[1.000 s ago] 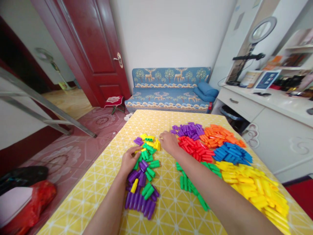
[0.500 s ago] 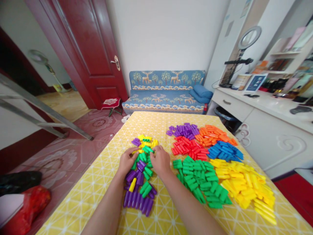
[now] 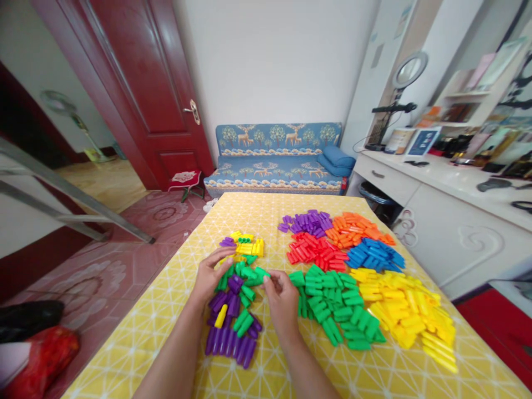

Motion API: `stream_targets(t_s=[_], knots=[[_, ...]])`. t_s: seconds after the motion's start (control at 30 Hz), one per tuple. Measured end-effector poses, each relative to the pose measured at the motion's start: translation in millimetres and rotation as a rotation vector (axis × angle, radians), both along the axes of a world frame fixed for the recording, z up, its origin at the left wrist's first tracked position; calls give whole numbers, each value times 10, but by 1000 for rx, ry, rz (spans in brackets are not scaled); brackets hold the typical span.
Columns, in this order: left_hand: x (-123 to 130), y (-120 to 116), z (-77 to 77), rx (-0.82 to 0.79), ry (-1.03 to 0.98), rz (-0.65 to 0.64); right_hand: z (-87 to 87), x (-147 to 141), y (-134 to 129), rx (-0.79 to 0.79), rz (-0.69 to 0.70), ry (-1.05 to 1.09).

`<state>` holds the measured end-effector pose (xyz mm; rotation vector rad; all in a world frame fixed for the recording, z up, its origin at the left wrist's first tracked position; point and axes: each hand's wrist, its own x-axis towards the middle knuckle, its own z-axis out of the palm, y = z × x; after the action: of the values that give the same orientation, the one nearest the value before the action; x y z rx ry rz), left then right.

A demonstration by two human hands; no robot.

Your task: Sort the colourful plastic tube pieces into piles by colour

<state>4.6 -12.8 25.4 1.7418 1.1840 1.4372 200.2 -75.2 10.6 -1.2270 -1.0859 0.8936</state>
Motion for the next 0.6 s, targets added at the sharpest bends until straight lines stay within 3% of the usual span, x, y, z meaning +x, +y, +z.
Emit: stream_targets(t_s=[0.1, 0.17, 0.3, 0.47, 0.6], knots=[[111, -99, 114, -114, 12, -237, -28, -52, -7, -13, 37, 60], [197, -139, 121, -158, 31, -290, -31, -64, -9, -14, 56, 81], [282, -149, 59, -176, 43, -218, -33, -42, -21, 9, 25, 31], [174, -88, 8, -97, 79, -81, -26, 79, -28, 31, -16, -117], [107, -33, -64, -36, 197, -25, 64, 260, -8, 9, 152, -449]])
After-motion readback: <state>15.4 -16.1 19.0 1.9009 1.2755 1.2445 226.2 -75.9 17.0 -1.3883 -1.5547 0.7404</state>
